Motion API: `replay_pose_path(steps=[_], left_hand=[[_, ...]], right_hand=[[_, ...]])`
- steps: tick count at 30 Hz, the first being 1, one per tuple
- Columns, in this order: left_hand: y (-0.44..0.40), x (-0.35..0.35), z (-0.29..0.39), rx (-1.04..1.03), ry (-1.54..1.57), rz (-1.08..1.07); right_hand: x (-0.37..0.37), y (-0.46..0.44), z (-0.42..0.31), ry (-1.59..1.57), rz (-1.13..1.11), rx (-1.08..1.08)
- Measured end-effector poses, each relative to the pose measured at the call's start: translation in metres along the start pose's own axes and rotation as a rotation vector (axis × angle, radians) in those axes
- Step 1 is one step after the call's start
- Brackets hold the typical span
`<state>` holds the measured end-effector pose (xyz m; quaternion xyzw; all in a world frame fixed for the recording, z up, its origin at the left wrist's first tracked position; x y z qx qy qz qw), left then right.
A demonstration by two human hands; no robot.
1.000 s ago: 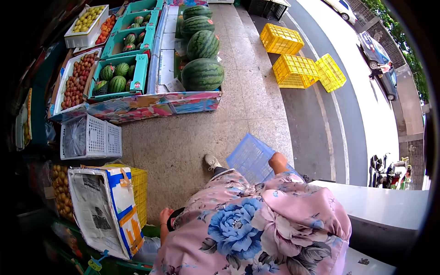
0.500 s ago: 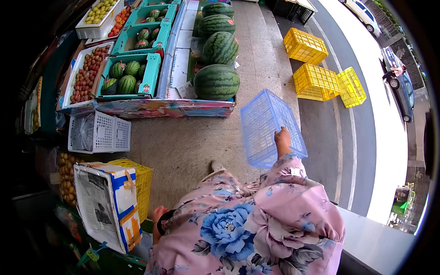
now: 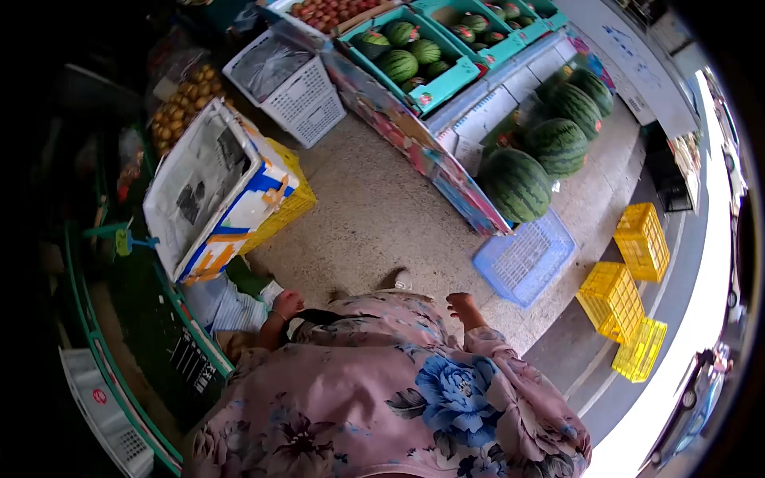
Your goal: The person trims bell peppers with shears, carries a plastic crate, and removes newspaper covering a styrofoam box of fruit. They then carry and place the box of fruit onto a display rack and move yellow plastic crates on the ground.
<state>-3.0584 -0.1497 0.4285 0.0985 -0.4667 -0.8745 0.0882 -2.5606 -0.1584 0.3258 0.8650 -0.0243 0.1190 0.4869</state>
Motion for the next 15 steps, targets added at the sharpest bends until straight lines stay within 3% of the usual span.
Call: replay_pose_path(steps=[1, 3, 6, 8, 12, 15], left_hand=[[0.014, -0.011, 0.004, -0.091, -0.154, 0.113], [0.042, -0.042, 0.021, -0.215, -0.493, 0.367], [0.029, -0.027, 0.003, -0.425, -0.638, 0.420], [0.070, -0.031, 0.013, -0.080, -0.251, 0.580], [0.060, 0.032, 0.005, 0.084, -0.210, 0.600], [0.043, 0.103, 0.020, 0.051, -0.004, 0.652]], right_hand=[[0.009, 0.015, 0.000, -0.021, 0.101, -0.256], [0.008, 0.019, -0.009, 0.005, 0.069, -0.208], [0.007, -0.004, -0.024, 0.094, 0.041, -0.165], [0.008, -0.023, -0.044, 0.182, 0.067, -0.158], [-0.011, -0.042, -0.105, 0.184, 0.145, -0.081], [-0.051, -0.026, -0.158, 0.190, 0.193, -0.003]])
Point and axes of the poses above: each hand's wrist, its own y-axis away from the middle knuckle, its own x-axis out of the back of the hand, z = x × y, the point moved 7 cm from there along -y, towards the middle knuckle, and after that the axes turned 14 degrees about z, right-handed, at the moved point
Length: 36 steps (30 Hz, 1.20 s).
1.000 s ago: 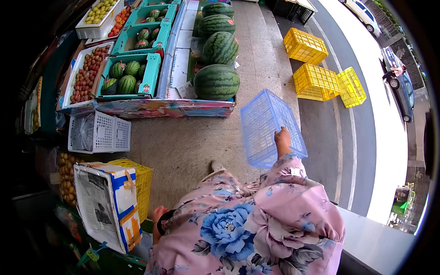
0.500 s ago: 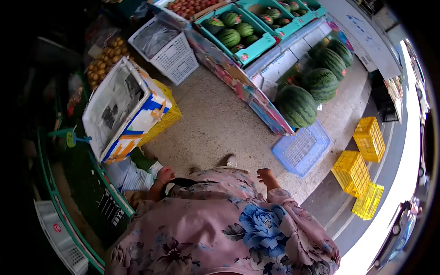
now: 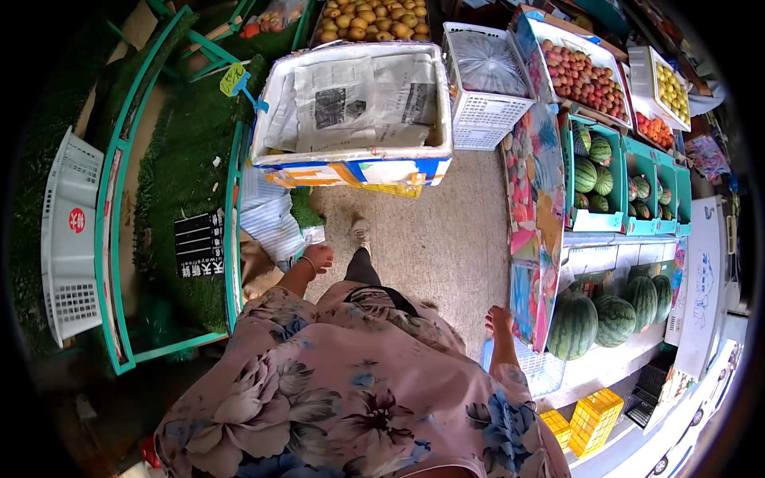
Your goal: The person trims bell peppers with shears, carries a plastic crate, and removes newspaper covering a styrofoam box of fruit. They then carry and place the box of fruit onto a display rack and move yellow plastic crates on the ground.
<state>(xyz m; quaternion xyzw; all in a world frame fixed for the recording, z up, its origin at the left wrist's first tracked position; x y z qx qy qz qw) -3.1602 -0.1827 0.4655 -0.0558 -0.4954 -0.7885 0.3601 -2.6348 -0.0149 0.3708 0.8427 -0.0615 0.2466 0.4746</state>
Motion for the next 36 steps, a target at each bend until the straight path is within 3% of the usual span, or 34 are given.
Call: replay_pose_path(steps=[5, 7, 8, 9, 11, 13, 15, 17, 18, 20, 22, 23, 25, 27, 29, 31, 33, 36], left_hand=[[-0.060, 0.103, 0.127, -0.466, 0.504, 0.409], [-0.070, 0.133, 0.185, -0.768, 0.450, 0.457], [-0.088, 0.145, 0.201, -0.764, 0.455, 0.454], [-0.102, 0.155, 0.215, -0.803, 0.277, 0.521], [-0.119, 0.167, 0.240, -0.837, 0.101, 0.577], [-0.133, 0.167, 0.257, -0.706, -0.325, 0.616], [-0.172, 0.164, 0.254, -0.649, -0.271, 0.571], [-0.194, 0.156, 0.244, -0.431, -0.137, 0.506], [-0.205, 0.146, 0.241, -0.366, -0.080, 0.401], [-0.203, 0.138, 0.243, -0.242, -0.073, 0.416], [-0.216, 0.128, 0.231, -0.044, 0.098, 0.416], [-0.222, 0.121, 0.234, -0.048, 0.095, 0.404], [-0.211, 0.120, 0.237, 0.024, 0.114, 0.583], [-0.198, 0.114, 0.245, 0.087, 0.199, 0.603], [-0.195, 0.107, 0.256, 0.035, 0.208, 0.525], [-0.175, 0.100, 0.262, 0.055, 0.150, 0.532], [-0.162, 0.069, 0.265, 0.202, 0.428, 0.139], [-0.167, 0.052, 0.275, 0.088, 0.652, -0.153]], right_hand=[[-0.084, 0.064, -0.119, -0.278, 0.043, 0.251], [-0.121, 0.104, -0.192, -0.371, -0.002, 0.393], [-0.140, 0.124, -0.230, -0.337, -0.006, 0.462], [-0.158, 0.139, -0.265, -0.301, -0.010, 0.530], [-0.191, 0.140, -0.330, -0.082, 0.115, 1.057], [-0.209, 0.194, -0.393, -0.012, 0.181, 1.223], [-0.240, 0.171, -0.420, 0.026, 0.172, 1.106], [-0.265, 0.148, -0.439, 0.249, 0.294, 1.104], [-0.267, 0.147, -0.442, 0.270, 0.318, 0.990], [-0.279, 0.146, -0.447, 0.292, 0.347, 0.873], [-0.295, 0.130, -0.434, 0.220, 0.238, 0.485], [-0.300, 0.133, -0.433, 0.201, 0.278, 0.496], [-0.332, 0.149, -0.439, 0.101, -0.121, 0.584], [-0.361, 0.154, -0.433, 0.196, -0.211, 0.566], [-0.377, 0.181, -0.435, 0.289, -0.030, 0.633], [-0.423, 0.192, -0.427, 0.148, -0.390, 0.787], [-0.455, 0.218, -0.425, 0.178, -0.656, 0.921], [-0.448, 0.286, -0.421, 0.285, -0.765, 0.714]])
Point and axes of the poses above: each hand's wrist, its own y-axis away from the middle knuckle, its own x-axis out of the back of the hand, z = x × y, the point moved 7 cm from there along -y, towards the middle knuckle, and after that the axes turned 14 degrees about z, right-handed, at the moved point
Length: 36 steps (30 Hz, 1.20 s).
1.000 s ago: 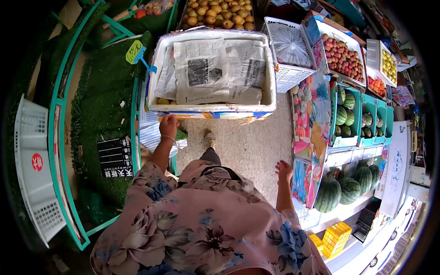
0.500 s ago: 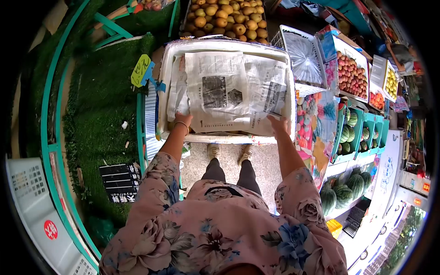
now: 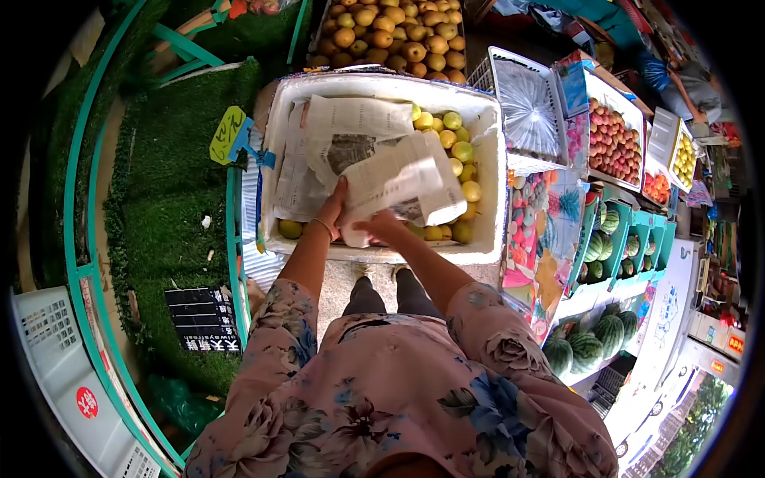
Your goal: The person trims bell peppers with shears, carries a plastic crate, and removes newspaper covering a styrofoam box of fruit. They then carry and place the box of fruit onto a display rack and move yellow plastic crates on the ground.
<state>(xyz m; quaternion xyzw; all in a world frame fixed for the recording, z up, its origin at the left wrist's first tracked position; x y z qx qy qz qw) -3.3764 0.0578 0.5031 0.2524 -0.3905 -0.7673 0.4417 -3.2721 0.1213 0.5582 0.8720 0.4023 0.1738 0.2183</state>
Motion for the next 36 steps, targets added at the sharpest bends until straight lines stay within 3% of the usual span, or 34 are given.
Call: replay_pose_path(steps=[2, 4, 5, 7, 8, 11, 13, 14, 15, 17, 19, 21, 23, 24, 26, 31, 36], left_hand=[[0.013, -0.011, 0.000, 0.037, 0.092, -0.110], [0.040, -0.027, -0.002, 0.117, 0.190, -0.387], [0.049, -0.022, -0.003, 0.106, 0.213, -0.367], [0.072, -0.003, 0.011, -0.141, 0.134, -0.139], [0.089, 0.004, 0.014, -0.160, 0.181, -0.143], [0.144, 0.054, 0.009, -0.310, 0.057, 0.096], [0.149, 0.118, -0.031, -0.295, 0.058, 0.100], [0.182, 0.132, -0.035, -0.317, 0.140, 0.152], [0.218, 0.143, -0.043, -0.340, 0.221, 0.204], [0.224, 0.206, -0.126, -0.221, 0.170, 0.258], [0.249, 0.240, -0.204, -0.059, 0.368, 0.404], [0.280, 0.247, -0.278, -0.045, 0.525, 0.497], [0.301, 0.245, -0.368, 0.164, 0.650, 0.623], [0.309, 0.246, -0.409, 0.186, 0.583, 0.720], [0.345, 0.215, -0.416, 0.239, 0.498, 0.981], [0.367, 0.208, -0.473, 0.333, 0.403, 0.987], [0.358, 0.274, -0.480, 0.304, 0.362, 0.988]], right_hand=[[-0.018, 0.011, -0.008, -0.052, -0.098, -0.066], [-0.036, 0.022, -0.007, 0.038, -0.300, -0.143], [-0.035, 0.029, -0.007, 0.053, -0.329, -0.139], [-0.028, 0.057, -0.028, 0.116, -0.485, 0.019], [-0.026, 0.066, -0.020, 0.133, -0.527, 0.022], [-0.013, 0.090, 0.006, -0.047, -0.596, 0.151], [0.001, 0.093, 0.011, -0.179, -0.643, 0.225], [0.010, 0.095, 0.010, 0.370, -0.622, 0.603], [0.017, 0.092, 0.022, 0.225, -0.780, 0.226], [0.039, 0.068, 0.021, 0.295, -0.490, -0.056], [0.042, 0.014, 0.045, 0.371, -0.264, 0.314], [0.034, 0.011, 0.002, 0.485, -0.236, 0.319], [0.014, -0.019, 0.022, 0.364, -0.257, 0.428], [0.008, -0.011, 0.005, 0.462, -0.287, 0.398], [-0.007, -0.012, 0.009, 0.417, -0.312, 0.389], [-0.008, 0.006, 0.042, 0.508, -0.407, 0.348], [0.002, 0.055, 0.061, 0.591, -0.466, 0.408]])
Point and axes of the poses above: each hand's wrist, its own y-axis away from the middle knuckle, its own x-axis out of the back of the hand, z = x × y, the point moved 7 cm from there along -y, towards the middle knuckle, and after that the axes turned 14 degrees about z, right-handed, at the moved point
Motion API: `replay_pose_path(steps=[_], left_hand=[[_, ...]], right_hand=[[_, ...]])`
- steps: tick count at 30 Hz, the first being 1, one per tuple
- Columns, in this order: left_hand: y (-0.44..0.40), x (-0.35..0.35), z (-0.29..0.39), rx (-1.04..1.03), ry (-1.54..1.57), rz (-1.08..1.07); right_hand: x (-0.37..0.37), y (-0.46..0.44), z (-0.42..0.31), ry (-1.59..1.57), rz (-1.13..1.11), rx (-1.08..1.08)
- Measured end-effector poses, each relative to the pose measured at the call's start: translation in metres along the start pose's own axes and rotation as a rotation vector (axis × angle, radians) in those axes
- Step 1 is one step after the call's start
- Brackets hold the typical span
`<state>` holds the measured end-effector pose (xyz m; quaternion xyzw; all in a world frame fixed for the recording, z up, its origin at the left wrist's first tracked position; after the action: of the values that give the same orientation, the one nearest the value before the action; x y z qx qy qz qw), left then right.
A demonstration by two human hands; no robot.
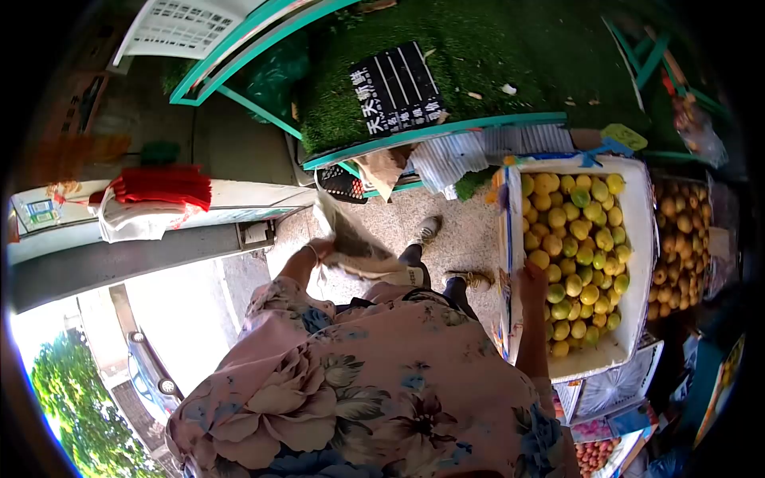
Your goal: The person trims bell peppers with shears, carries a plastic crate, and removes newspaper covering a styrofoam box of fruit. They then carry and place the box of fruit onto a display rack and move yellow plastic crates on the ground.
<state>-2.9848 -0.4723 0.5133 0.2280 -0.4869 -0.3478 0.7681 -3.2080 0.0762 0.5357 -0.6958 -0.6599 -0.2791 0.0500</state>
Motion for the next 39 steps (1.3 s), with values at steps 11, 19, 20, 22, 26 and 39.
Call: replay_pose_path(steps=[11, 19, 20, 22, 26, 39], left_hand=[[0.055, 0.112, 0.293, -0.656, 0.790, 0.177], [-0.061, 0.185, 0.384, -0.996, -0.925, 1.271], [-0.085, 0.187, 0.398, -0.852, -0.978, 1.153], [-0.125, 0.188, 0.413, -0.773, -1.046, 1.087], [-0.157, 0.160, 0.430, -0.788, -1.129, 1.051], [-0.166, 0.140, 0.438, -0.764, -1.283, 1.057]], right_hand=[[-0.008, -0.023, 0.006, 0.315, 0.196, -0.092], [-0.014, -0.009, -0.007, 0.817, 0.498, 0.096], [-0.012, 0.001, -0.024, 0.864, 0.565, 0.073], [-0.022, -0.005, -0.017, 0.797, 0.630, 0.068], [-0.030, -0.012, -0.027, 0.785, 0.710, -0.144], [-0.010, -0.004, -0.064, 0.683, 0.934, -0.091]])
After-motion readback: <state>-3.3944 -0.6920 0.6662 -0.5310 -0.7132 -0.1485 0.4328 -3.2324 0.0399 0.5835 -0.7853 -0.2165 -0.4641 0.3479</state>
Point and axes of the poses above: each hand's wrist, its own y-axis away from the middle knuckle, its own x-axis out of the back of the hand, z = x × y, the point moved 7 cm from there along -y, towards the middle knuckle, and after that the axes turned 14 degrees about z, right-handed, at the moved point
